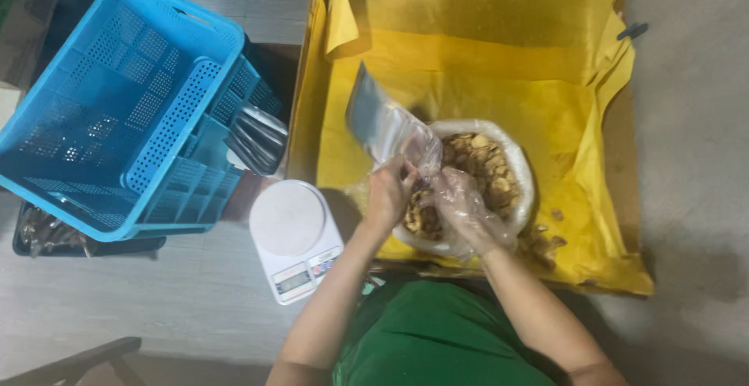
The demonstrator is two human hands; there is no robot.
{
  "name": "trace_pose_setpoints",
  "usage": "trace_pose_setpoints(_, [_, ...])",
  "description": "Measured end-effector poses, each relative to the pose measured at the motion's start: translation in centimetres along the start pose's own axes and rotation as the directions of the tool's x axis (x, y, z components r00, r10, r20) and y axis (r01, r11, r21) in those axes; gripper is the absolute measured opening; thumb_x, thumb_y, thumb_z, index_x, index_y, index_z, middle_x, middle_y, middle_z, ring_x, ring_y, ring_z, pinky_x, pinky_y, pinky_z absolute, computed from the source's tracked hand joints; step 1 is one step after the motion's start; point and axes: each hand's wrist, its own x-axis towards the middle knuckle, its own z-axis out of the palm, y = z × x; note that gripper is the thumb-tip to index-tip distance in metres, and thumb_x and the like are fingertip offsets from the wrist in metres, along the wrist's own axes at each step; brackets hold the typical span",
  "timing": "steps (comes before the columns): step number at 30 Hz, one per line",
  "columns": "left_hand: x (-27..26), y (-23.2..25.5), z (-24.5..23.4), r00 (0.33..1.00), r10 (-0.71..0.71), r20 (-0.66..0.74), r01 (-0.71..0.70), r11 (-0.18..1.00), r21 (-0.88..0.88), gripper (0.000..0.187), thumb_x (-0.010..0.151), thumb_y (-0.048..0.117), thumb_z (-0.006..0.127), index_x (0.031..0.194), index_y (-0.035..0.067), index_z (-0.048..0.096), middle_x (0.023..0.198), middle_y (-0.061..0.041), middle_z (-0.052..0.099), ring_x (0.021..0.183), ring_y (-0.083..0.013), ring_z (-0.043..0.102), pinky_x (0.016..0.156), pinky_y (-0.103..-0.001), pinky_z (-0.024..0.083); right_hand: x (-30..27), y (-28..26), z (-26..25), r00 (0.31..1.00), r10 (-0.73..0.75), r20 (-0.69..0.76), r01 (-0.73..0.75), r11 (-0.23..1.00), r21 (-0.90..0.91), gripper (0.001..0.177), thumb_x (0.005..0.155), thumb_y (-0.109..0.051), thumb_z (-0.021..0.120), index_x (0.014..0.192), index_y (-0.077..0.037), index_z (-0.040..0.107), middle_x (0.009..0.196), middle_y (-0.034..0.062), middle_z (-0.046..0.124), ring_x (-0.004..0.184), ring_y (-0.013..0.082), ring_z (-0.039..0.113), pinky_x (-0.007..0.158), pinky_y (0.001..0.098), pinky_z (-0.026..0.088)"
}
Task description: The person scoops snack pieces from a large bag into small clear pouches, weighs each pouch on a digital scale, and places the filled pouches into a blue basket. The process repeats with multiple pouches.
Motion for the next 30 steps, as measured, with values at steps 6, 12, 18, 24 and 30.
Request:
trace_pose_setpoints(6, [-1.2, 2.9, 8.7, 0.997, 0.07, -0.022, -0.064, 0.976, 0.21, 0.021, 0.091, -0.002, 0.062, 0.108, -0.001, 0.074, 0.084, -0.025, 0.072, 0.075, -0.0384, 0.072, 0.067, -0.046, 0.058, 4.9, 6.4, -4.8, 0.99, -0.133, -0.047, 0.088, 0.842, -0.532, 0.036, 0.103, -0.03, 0.062, 0.092, 0.003, 0.069, 0.079, 0.0186, 0.065, 0.071, 0.0259, 0.061, 0.065, 0.0458, 0.049])
trace_pose_setpoints(12, [-1.2, 4.4, 11.8, 1.0, 0.018, -0.002, -0.018, 0.996, 0.082, 0.036, 0.088, 0.005, 0.065, 0.123, 0.007, 0.07, 0.084, -0.019, 0.075, 0.059, -0.0272, 0.073, 0.055, -0.038, 0.06, 4.2, 4.3, -9.4, 0.998, 0.068, 0.018, -0.062, 0.974, -0.217, 0.032, 0.097, -0.034, 0.06, 0.102, -0.006, 0.075, 0.078, 0.0083, 0.07, 0.071, 0.0188, 0.064, 0.066, 0.0378, 0.052])
trace_pose_setpoints(18, [-1.2, 7.8, 10.7, 0.909, -0.232, 0.347, -0.02, 0.806, 0.591, 0.072, 0.098, 0.007, 0.061, 0.162, 0.013, 0.027, 0.075, -0.021, 0.073, 0.059, -0.0299, 0.069, 0.057, -0.045, 0.058, 4.2, 3.6, -9.3, 0.978, -0.198, -0.058, 0.199, 0.98, 0.006, 0.033, 0.107, -0.028, 0.053, 0.121, -0.002, 0.067, 0.105, 0.0089, 0.071, 0.09, 0.0179, 0.066, 0.077, 0.0358, 0.056])
trace_pose_setpoints(24, [0.6, 6.2, 6.6, 0.974, -0.192, 0.12, 0.091, 0.818, 0.568, 0.106, 0.067, -0.001, 0.074, 0.156, 0.003, 0.017, 0.129, -0.029, 0.056, 0.103, -0.0402, 0.066, 0.07, -0.042, 0.061, 2.3, 0.1, -7.9, 0.998, -0.038, 0.05, 0.046, 0.986, -0.158, 0.033, 0.105, -0.026, 0.049, 0.114, -0.001, 0.068, 0.098, 0.0146, 0.072, 0.082, 0.0231, 0.07, 0.074, 0.0403, 0.058])
trace_pose_setpoints(30, [-0.2, 3.3, 5.2, 0.997, -0.007, 0.077, -0.006, 0.985, 0.174, 0.097, 0.08, -0.007, 0.069, 0.164, 0.01, 0.024, 0.146, -0.03, 0.046, 0.126, -0.0456, 0.06, 0.102, -0.048, 0.057, 0.1, -5.6, -5.6, 0.975, 0.208, 0.077, -0.141, 0.85, -0.508, 0.044, 0.112, -0.039, 0.036, 0.126, -0.007, 0.062, 0.107, 0.0237, 0.069, 0.092, 0.0328, 0.068, 0.081, 0.0464, 0.056])
